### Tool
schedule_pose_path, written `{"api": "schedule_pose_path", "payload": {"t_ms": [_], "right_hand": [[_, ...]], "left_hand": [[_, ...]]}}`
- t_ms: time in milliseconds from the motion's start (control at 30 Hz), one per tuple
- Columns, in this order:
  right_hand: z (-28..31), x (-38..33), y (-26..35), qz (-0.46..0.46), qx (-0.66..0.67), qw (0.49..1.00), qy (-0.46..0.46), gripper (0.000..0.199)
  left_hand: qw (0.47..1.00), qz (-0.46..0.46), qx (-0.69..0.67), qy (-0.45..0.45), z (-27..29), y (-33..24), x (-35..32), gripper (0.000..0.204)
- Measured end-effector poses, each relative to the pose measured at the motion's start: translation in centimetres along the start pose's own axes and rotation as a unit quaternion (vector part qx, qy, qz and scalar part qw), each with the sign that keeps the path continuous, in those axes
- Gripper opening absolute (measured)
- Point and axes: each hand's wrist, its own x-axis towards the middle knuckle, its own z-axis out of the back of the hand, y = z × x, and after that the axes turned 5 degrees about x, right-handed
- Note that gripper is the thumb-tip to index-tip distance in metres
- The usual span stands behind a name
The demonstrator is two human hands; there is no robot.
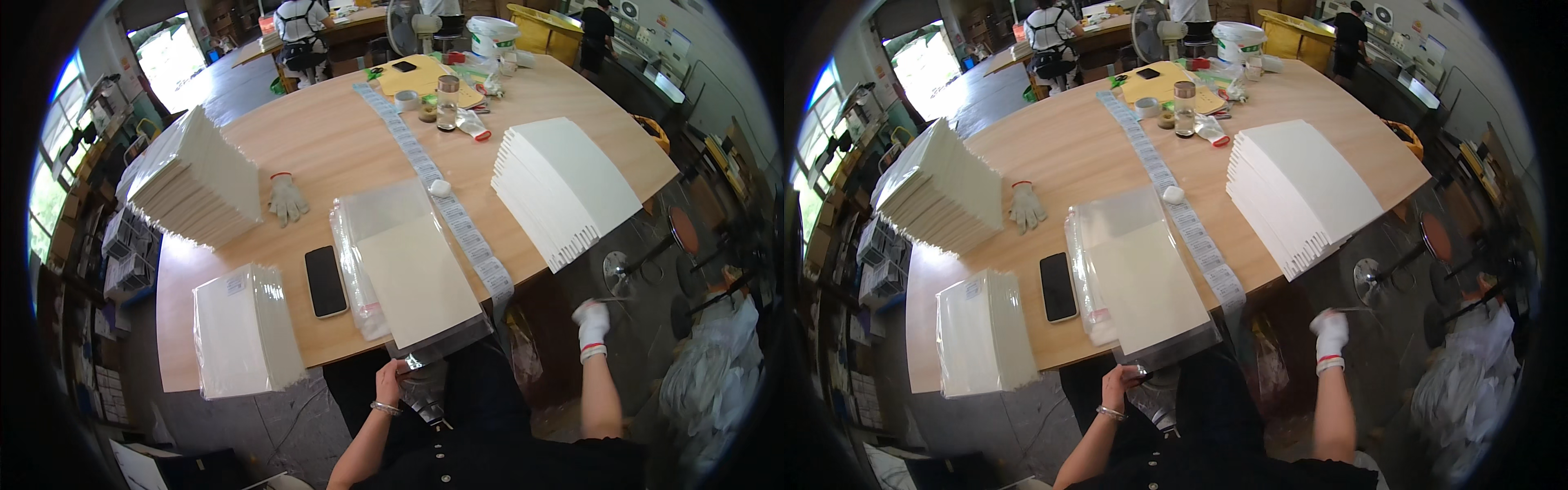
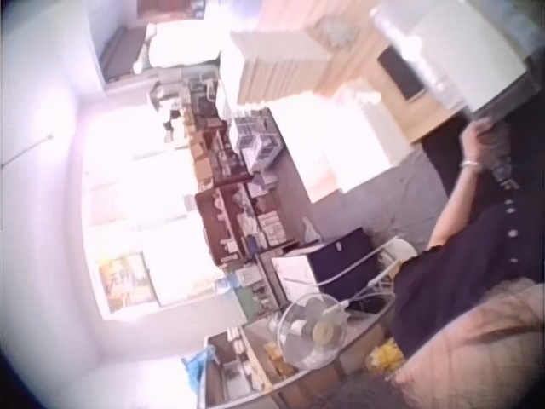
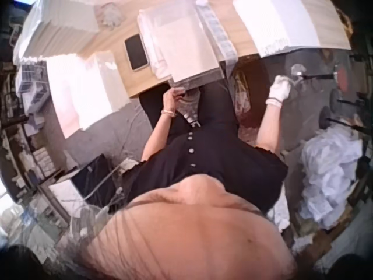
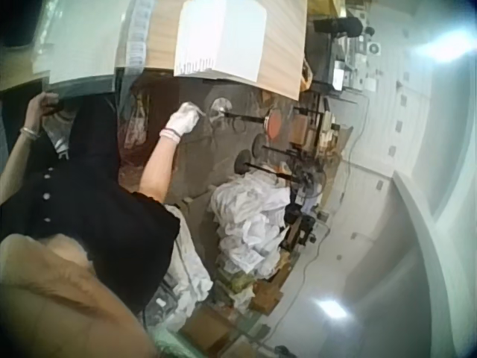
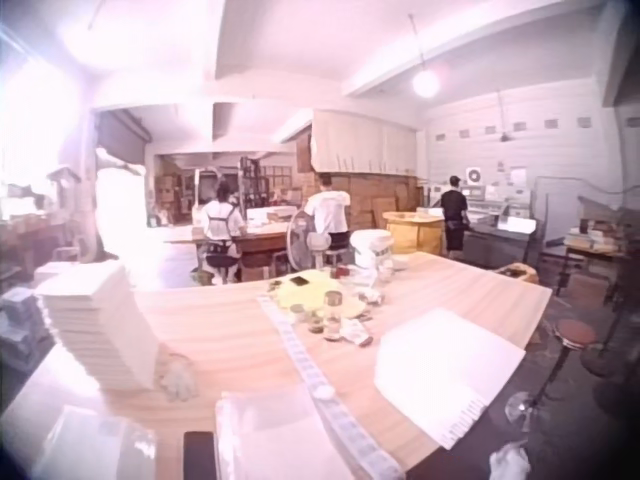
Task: The person repeatedly picks up white rectangular boards from a stack on the right, places them into clear plastic sleeves, and stacks the packaged items on the left. The person wears white gloves and works at a wooden table in a workshop environment.
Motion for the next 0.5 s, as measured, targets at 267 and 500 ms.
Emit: {"api": "schedule_pose_path", "payload": {"t_ms": [267,500], "right_hand": [[-10.0,3.4,-0.9,0.348,-0.116,0.917,-0.160,0.020],[-5.2,5.0,13.1,0.450,0.012,0.892,-0.042,0.010]], "left_hand": [[0.732,-0.372,0.544,-0.171,1.0,-1.6,0.9,0.041],[0.626,-0.509,0.590,-0.025,1.3,-4.1,2.1,0.028]]}}
